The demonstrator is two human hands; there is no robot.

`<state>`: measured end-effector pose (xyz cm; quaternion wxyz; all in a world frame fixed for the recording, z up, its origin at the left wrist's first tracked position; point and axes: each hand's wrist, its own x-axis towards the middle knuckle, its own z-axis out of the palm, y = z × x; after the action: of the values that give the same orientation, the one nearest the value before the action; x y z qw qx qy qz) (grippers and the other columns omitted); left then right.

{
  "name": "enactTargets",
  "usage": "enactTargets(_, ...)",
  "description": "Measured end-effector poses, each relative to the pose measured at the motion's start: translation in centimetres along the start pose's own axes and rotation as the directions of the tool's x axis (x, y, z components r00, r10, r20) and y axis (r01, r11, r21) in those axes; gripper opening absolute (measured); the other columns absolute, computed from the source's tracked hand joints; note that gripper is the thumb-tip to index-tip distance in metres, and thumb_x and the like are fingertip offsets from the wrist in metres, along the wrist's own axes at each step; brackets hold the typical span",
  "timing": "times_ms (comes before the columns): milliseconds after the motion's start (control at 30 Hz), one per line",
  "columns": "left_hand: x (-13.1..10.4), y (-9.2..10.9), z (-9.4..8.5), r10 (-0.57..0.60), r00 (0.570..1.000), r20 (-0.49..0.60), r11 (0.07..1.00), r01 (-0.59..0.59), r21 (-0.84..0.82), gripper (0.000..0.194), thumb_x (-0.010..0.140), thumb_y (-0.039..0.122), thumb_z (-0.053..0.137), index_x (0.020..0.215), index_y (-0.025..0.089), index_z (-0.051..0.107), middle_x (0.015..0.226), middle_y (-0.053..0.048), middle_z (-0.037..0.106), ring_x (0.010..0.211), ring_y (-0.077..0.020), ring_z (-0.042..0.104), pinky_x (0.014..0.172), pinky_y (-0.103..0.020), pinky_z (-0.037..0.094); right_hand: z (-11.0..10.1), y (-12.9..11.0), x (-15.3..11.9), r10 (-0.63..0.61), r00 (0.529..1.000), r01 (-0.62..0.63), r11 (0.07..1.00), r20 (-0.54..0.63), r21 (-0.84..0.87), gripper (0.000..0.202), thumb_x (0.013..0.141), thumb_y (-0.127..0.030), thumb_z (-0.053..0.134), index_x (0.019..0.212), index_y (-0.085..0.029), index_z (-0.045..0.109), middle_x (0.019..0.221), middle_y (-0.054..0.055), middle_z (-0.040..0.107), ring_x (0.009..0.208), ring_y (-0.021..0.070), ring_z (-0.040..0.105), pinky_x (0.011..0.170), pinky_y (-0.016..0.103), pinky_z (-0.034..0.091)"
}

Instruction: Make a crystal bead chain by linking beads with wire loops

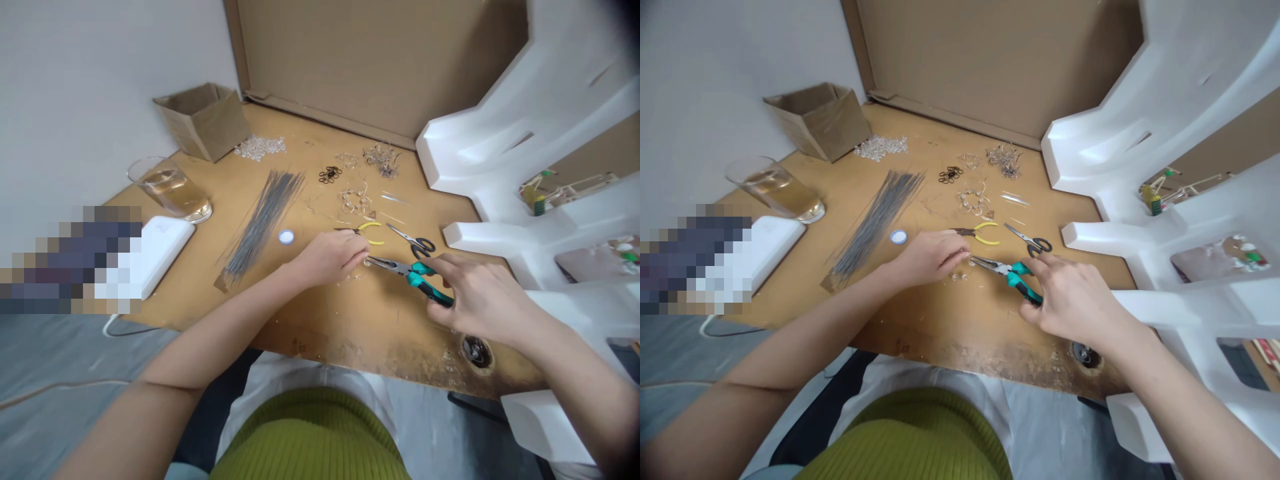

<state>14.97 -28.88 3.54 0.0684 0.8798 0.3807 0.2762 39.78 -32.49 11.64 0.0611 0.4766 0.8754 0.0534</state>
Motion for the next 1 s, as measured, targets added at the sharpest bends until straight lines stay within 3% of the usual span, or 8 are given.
enactTargets(367, 0.03, 0.10, -0.09, 0.033, 0.999, -0.002, 0.999, -0.033, 0.013, 0.028, 0.091, 0.027, 0.034, 0.078, 0.015, 0.055, 0.073, -0.005, 0.060, 0.071, -0.0147, 0.053, 0.061, -0.024, 0.035, 0.08, -0.24, -0.21, 0.013, 1.000, -0.012, 1.000, 0.010, -0.020, 0.046, 0.066, -0.035, 0.054, 0.107, -0.019, 0.061, 0.068, 0.003, 0.064, 0.057, 0.0205, 0.057, 0.054, 0.030, 0.033)
enactTargets(600, 0.05, 0.10, -0.03, 0.023, 0.999, -0.045, 0.999, -0.025, -0.034, 0.023, 0.090, 0.025, 0.037, 0.080, 0.015, 0.055, 0.073, -0.004, 0.060, 0.070, -0.0141, 0.054, 0.062, -0.024, 0.038, -0.40, -0.53, -0.32, 0.006, 0.992, -0.013, 0.998, 0.125, 0.057, 0.042, 0.071, -0.031, 0.047, 0.110, -0.018, 0.058, 0.071, 0.003, 0.064, 0.059, 0.0197, 0.059, 0.055, 0.028, 0.033)
enactTargets(733, 0.02, -0.03, 0.08, 0.017, 0.998, -0.067, 0.997, -0.022, -0.068, 0.020, 0.089, 0.024, 0.038, 0.081, 0.015, 0.055, 0.073, -0.004, 0.060, 0.069, -0.0136, 0.054, 0.063, -0.024, 0.039, -0.49, -0.57, -0.25, -0.015, 0.985, -0.007, 0.992, 0.169, 0.127, 0.038, 0.072, -0.030, 0.046, 0.105, -0.016, 0.059, 0.075, 0.005, 0.065, 0.060, 0.0190, 0.058, 0.055, 0.027, 0.033)
enactTargets(1000, -0.05, 0.07, 0.18, 0.037, 0.995, -0.090, 0.991, -0.048, -0.122, 0.017, 0.087, 0.022, 0.041, 0.079, 0.015, 0.055, 0.069, -0.002, 0.057, 0.066, -0.0123, 0.052, 0.061, -0.023, 0.038, -0.53, -0.43, -0.12, -0.017, 0.972, -0.041, 0.970, 0.235, 0.240, 0.023, 0.074, -0.032, 0.047, 0.088, -0.018, 0.058, 0.063, 0.003, 0.059, 0.052, 0.0155, 0.051, 0.053, 0.026, 0.029)
